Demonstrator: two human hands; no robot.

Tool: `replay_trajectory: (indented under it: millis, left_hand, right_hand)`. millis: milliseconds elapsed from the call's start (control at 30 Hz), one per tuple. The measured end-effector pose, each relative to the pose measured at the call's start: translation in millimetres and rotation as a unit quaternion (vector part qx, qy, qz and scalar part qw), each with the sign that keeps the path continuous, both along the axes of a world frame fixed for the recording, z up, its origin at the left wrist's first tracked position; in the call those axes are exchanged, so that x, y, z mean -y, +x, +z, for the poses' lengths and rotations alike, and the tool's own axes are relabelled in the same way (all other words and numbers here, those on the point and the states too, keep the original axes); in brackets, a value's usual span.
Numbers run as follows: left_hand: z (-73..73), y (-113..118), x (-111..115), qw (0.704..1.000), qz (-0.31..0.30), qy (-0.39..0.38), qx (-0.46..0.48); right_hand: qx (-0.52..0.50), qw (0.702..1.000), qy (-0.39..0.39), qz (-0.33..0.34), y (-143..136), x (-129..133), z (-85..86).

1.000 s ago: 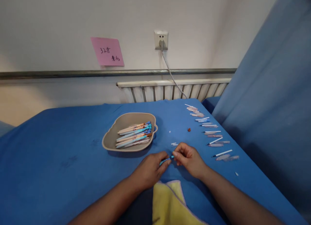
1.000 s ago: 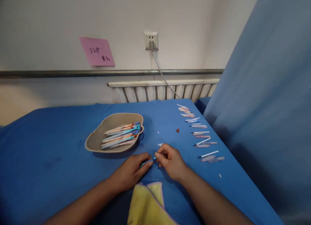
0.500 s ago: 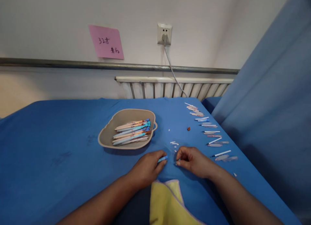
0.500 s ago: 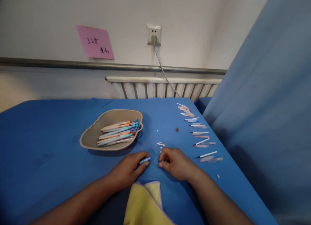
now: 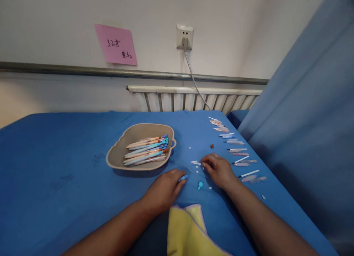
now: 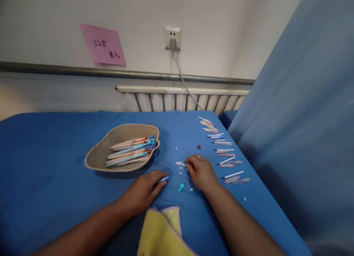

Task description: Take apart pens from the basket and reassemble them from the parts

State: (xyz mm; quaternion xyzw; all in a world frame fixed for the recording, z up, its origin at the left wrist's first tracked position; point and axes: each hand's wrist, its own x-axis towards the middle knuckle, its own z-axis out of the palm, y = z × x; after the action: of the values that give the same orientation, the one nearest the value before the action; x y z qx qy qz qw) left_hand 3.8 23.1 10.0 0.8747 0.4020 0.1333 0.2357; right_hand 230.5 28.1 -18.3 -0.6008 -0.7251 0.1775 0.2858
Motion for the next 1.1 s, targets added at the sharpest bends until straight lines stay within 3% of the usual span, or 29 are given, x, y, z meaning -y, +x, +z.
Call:
replay_trajectory:
  millis: [167, 367, 700, 1100]
  left_hand:
    - [-1.8, 0.5, -2.7, 1.0, 0.012, -0.01, 0.025]
    - [-2.2, -0.6, -3.4, 0.999, 0.014, -0.004, 0.043]
    - [1.9, -2.4, -1.1, 0.998, -0.008, 0.002, 0.064]
    - [3.5, -0.5, -1.9, 0.998, -0.003, -0.014, 0.056]
  right_hand:
    - [0.076, 0.996, -0.014, 0.047, -16.7, -1.5, 7.1]
    - [0.152, 0.987, -0.03, 0.04, -20.4, 1.5, 13.3]
    - [0.136, 0.989, -0.05, 0.027, -15.8, 5.3, 13.9]
    - [0.148, 0.987, -0.056, 0.032, -31.4, 5.2, 17.4]
